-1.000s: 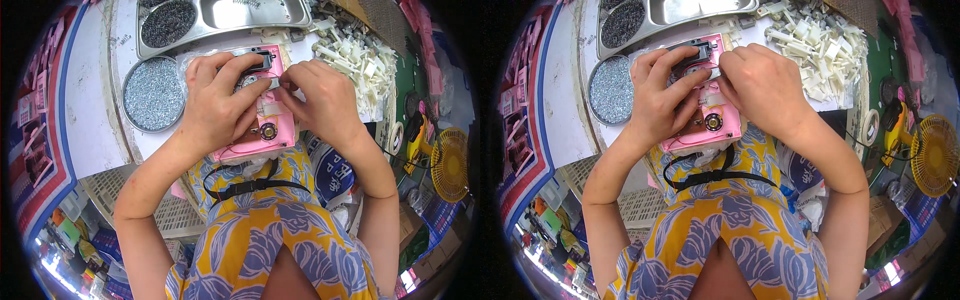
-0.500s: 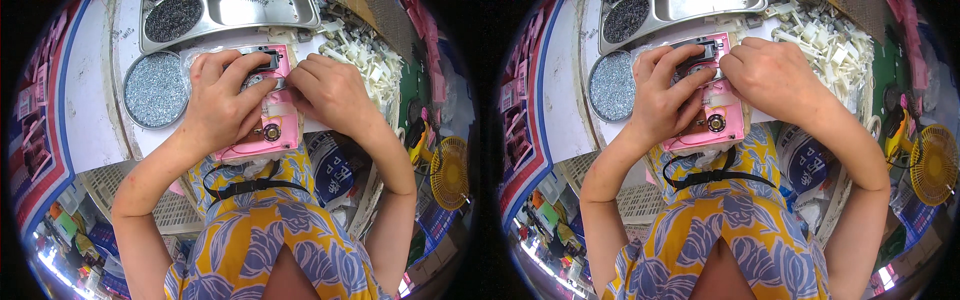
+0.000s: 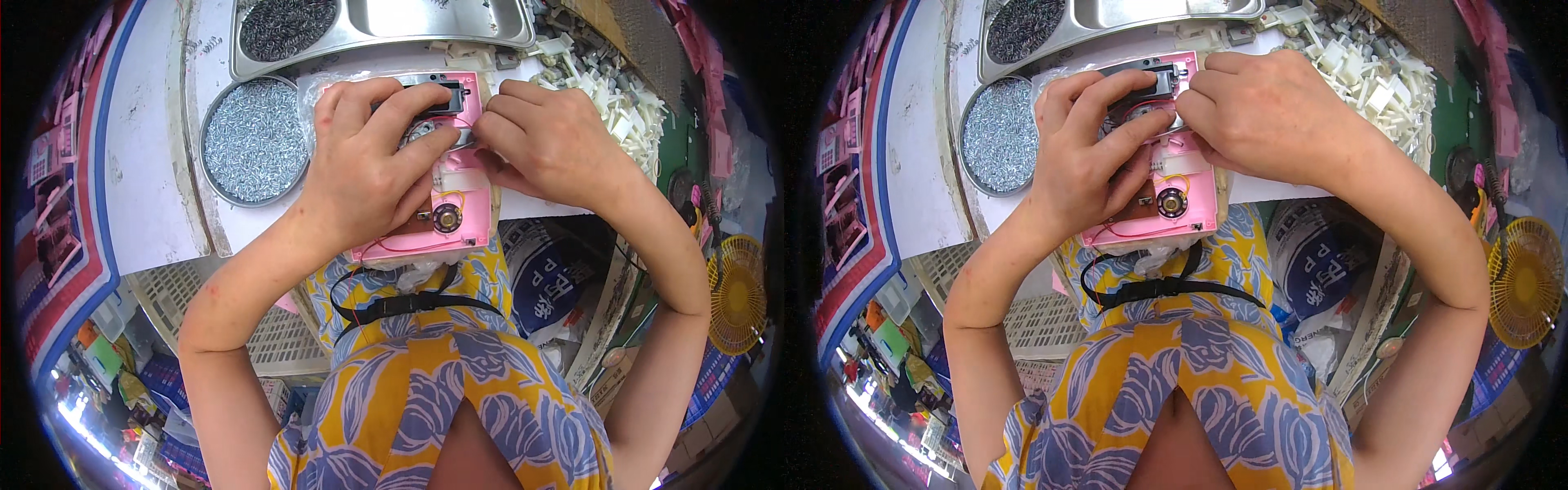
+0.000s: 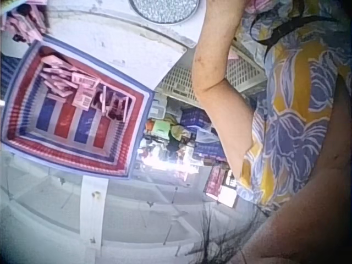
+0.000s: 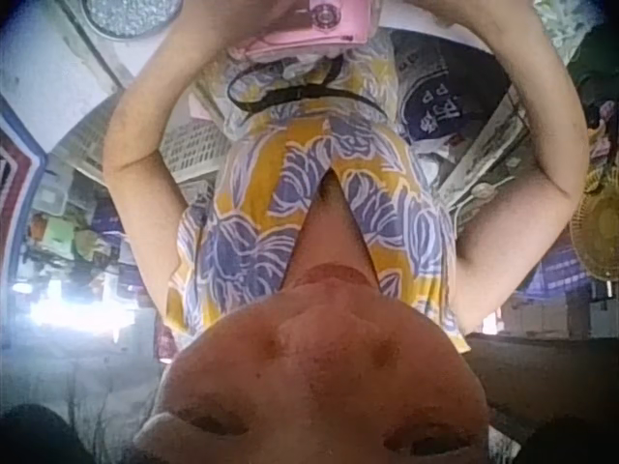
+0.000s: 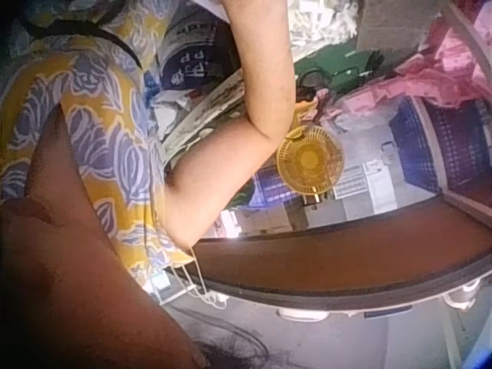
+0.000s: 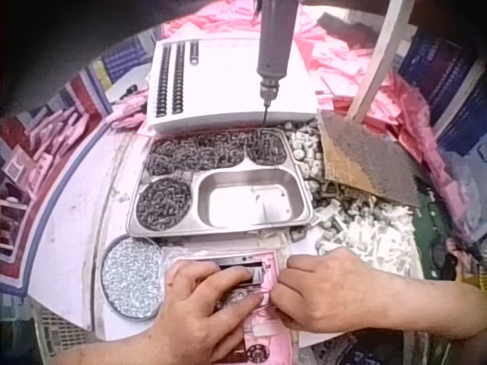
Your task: Assembling the internal components of a pink toy device, including wiring, soldering, and fastening the housing.
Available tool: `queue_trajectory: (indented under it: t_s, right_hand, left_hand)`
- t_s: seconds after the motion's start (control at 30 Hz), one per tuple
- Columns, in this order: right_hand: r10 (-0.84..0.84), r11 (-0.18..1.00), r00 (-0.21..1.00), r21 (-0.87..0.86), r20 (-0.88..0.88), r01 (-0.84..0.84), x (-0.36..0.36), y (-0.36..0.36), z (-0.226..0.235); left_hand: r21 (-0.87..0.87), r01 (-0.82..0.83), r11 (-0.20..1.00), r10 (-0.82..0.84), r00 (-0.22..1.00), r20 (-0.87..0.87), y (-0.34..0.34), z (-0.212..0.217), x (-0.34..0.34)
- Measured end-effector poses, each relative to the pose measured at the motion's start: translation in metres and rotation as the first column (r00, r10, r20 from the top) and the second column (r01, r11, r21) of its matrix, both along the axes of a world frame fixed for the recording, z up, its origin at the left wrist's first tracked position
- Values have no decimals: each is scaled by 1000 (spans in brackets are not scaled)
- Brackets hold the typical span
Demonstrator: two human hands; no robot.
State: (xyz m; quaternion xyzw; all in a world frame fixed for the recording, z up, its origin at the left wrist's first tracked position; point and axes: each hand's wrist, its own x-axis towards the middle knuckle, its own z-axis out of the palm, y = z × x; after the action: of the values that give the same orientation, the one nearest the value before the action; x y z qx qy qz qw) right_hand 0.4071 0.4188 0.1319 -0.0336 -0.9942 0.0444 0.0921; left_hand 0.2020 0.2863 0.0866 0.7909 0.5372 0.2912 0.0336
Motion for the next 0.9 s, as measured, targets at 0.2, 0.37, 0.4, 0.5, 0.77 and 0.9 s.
queue_trajectory:
  t_s: [0.2,0.37,0.4,0.5,0.77,0.9]
  right_hand:
    - [6,999,999,34,39,-7,-2,2,0]
    - [21,999,997,35,76,-24,-4,1,4]
    - [21,999,996,37,85,-24,-5,1,4]
    - [22,998,996,60,88,-27,-6,0,5]
    - [37,999,996,-13,87,-36,-10,6,3]
    - [-3,992,1000,-126,25,6,-3,6,-4]
  left_hand:
    - [-1,2,1000,-2,1000,1,0,-1,0]
    - [2,-2,1000,2,1000,-1,0,-2,0]
    - [2,-3,1000,3,1000,-2,0,-2,0]
    - [5,-6,1000,6,1000,-6,0,-1,1]
    - [11,-5,1000,5,1000,-16,0,-1,-1]
    - [25,4,1000,-4,1000,-14,1,0,1]
